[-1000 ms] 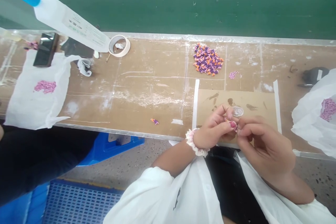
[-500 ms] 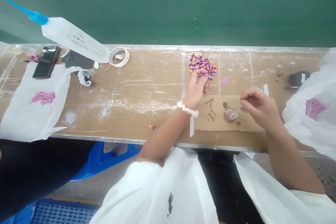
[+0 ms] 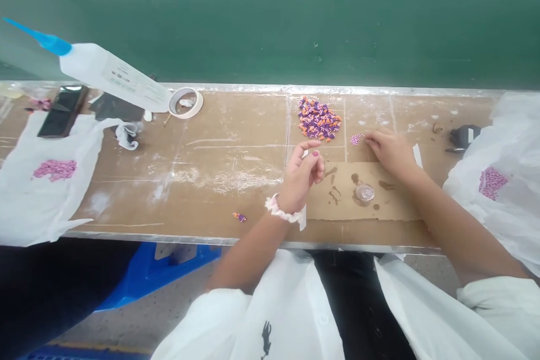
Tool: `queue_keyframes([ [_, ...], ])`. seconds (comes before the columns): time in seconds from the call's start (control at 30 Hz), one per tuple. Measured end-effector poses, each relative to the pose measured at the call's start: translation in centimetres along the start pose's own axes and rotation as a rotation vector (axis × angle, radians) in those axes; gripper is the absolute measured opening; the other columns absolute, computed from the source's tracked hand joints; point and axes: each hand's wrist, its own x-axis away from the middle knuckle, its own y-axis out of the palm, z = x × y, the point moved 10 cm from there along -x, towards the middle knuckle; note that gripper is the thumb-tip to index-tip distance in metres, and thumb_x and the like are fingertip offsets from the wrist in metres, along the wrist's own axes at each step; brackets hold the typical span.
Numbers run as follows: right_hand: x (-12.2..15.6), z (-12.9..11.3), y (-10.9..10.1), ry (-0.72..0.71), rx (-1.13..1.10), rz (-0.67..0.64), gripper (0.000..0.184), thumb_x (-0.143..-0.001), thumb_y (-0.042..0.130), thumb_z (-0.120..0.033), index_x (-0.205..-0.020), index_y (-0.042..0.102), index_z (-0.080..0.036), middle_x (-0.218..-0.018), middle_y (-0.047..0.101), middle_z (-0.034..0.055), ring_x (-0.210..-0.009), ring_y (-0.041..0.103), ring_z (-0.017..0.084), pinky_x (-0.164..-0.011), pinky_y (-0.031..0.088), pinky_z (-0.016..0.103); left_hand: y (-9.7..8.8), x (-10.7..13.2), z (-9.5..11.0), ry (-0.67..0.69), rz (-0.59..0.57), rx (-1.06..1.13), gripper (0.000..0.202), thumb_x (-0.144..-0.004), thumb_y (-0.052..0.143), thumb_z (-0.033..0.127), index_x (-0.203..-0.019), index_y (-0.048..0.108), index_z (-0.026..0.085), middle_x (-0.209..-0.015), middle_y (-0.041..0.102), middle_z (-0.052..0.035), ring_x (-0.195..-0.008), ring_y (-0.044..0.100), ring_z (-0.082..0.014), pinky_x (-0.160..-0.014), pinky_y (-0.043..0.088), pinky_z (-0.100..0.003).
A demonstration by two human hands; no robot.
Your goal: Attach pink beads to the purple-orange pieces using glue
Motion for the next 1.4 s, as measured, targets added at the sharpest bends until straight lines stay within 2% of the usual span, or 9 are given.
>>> queue_keyframes([
  [0.17, -1.1, -0.4, 0.7, -0.029, 0.051, -0.078, 0.019, -0.088, 0.044, -0.015, -0.074, 0.056, -0.019, -0.082, 0.061, 0.0098, -0.073, 0.052, 0.023, -0.055, 0.023, 0.032, -1.0, 1.1, -0.6, -0.005, 0.053, -0.018, 0.023, -0.08, 0.062, 0.031, -0.098, 0.053, 0.021, -0.056, 0.048, 0.0083, -0.049, 0.04, -0.0061, -0.049, 0.032, -0.018],
  [0.3, -1.2, -0.9, 0.7, -0.032, -0.008, -0.1, 0.013, -0.085, 0.043, -0.011, -0.076, 0.048, -0.02, -0.08, 0.057, 0.0099, -0.073, 0.051, 0.023, -0.056, 0.025, 0.031, 0.3, 1.5, -0.7, 0.031, 0.003, -0.139, 0.018, -0.08, 0.064, 0.031, -0.092, 0.058, 0.02, -0.058, 0.048, 0.0074, -0.05, 0.04, -0.0057, -0.05, 0.034, -0.019],
  [0.47, 3.1, -4.3, -1.2, -0.107, -0.21, -0.121, 0.012, -0.097, 0.037, -0.023, -0.087, 0.044, -0.023, -0.076, 0.053, 0.0019, -0.066, 0.05, 0.018, -0.061, 0.04, 0.029, 2.6, 2.6, -0.3, 0.097, -0.064, -0.393, 0.014, -0.082, 0.066, 0.031, -0.082, 0.068, 0.017, -0.075, 0.062, 0.0001, -0.06, 0.05, -0.0067, -0.058, 0.043, -0.021],
  [0.63, 8.3, -8.8, -3.2, -0.273, -0.709, -0.187, 0.011, -0.102, 0.04, -0.024, -0.092, 0.046, -0.024, -0.083, 0.052, 0.0011, -0.068, 0.052, 0.015, -0.061, 0.045, 0.027, 4.5, 3.3, -1.2, 0.011, -0.178, -0.383, 0.016, -0.08, 0.071, 0.032, -0.074, 0.069, 0.017, -0.069, 0.067, -0.0004, -0.06, 0.058, -0.0093, -0.06, 0.048, -0.023],
  [0.73, 9.1, -9.6, -4.0, -0.302, -0.717, -0.124, 0.013, -0.1, 0.042, -0.018, -0.091, 0.047, -0.024, -0.081, 0.051, 0.0011, -0.069, 0.052, 0.015, -0.061, 0.046, 0.027, 5.0, 3.5, -1.3, -0.027, -0.224, -0.388, 0.018, -0.08, 0.072, 0.034, -0.074, 0.07, 0.018, -0.066, 0.068, -0.001, -0.061, 0.062, -0.0111, -0.061, 0.05, -0.024],
  [0.97, 9.8, -11.4, -6.3, -0.456, -0.43, 0.144, 0.015, -0.097, 0.045, -0.01, -0.096, 0.05, -0.023, -0.084, 0.055, 0.0034, -0.073, 0.055, 0.016, -0.062, 0.047, 0.027, 5.3, 4.1, -1.3, -0.043, -0.276, -0.383, 0.019, -0.082, 0.07, 0.035, -0.076, 0.069, 0.017, -0.075, 0.072, -0.0029, -0.067, 0.064, -0.0121, -0.065, 0.052, -0.024],
  [1.1, 10.2, -11.6, -6.8, -0.461, -0.319, 0.203, 0.015, -0.096, 0.048, -0.009, -0.097, 0.053, -0.023, -0.087, 0.058, 0.0047, -0.073, 0.056, 0.015, -0.061, 0.048, 0.026, 5.4, 4.2, -1.6, -0.045, -0.306, -0.396, 0.019, -0.083, 0.069, 0.036, -0.078, 0.067, 0.017, -0.079, 0.071, -0.0028, -0.071, 0.063, -0.0123, -0.068, 0.051, -0.025],
  [1.23, 10.5, -11.2, -7.1, -0.446, -0.435, 0.222, 0.019, -0.093, 0.053, -0.006, -0.101, 0.056, -0.023, -0.086, 0.06, 0.0044, -0.073, 0.059, 0.015, -0.06, 0.05, 0.026, 5.9, 4.2, -1.9, -0.056, -0.354, -0.38, 0.023, -0.087, 0.063, 0.038, -0.078, 0.061, 0.017, -0.076, 0.065, -0.0017, -0.068, 0.057, -0.0104, -0.066, 0.048, -0.023],
  [1.4, 11.0, -10.1, -7.4, -0.285, -0.661, 0.303, 0.03, -0.088, 0.058, -0.004, -0.107, 0.058, -0.027, -0.088, 0.063, 0.004, -0.076, 0.063, 0.018, -0.06, 0.054, 0.03, 6.9, 4.6, -1.9, 0.018, -0.394, -0.333, 0.027, -0.09, 0.058, 0.041, -0.077, 0.053, 0.018, -0.073, 0.055, 0.0, -0.067, 0.049, -0.0097, -0.065, 0.044, -0.023],
])
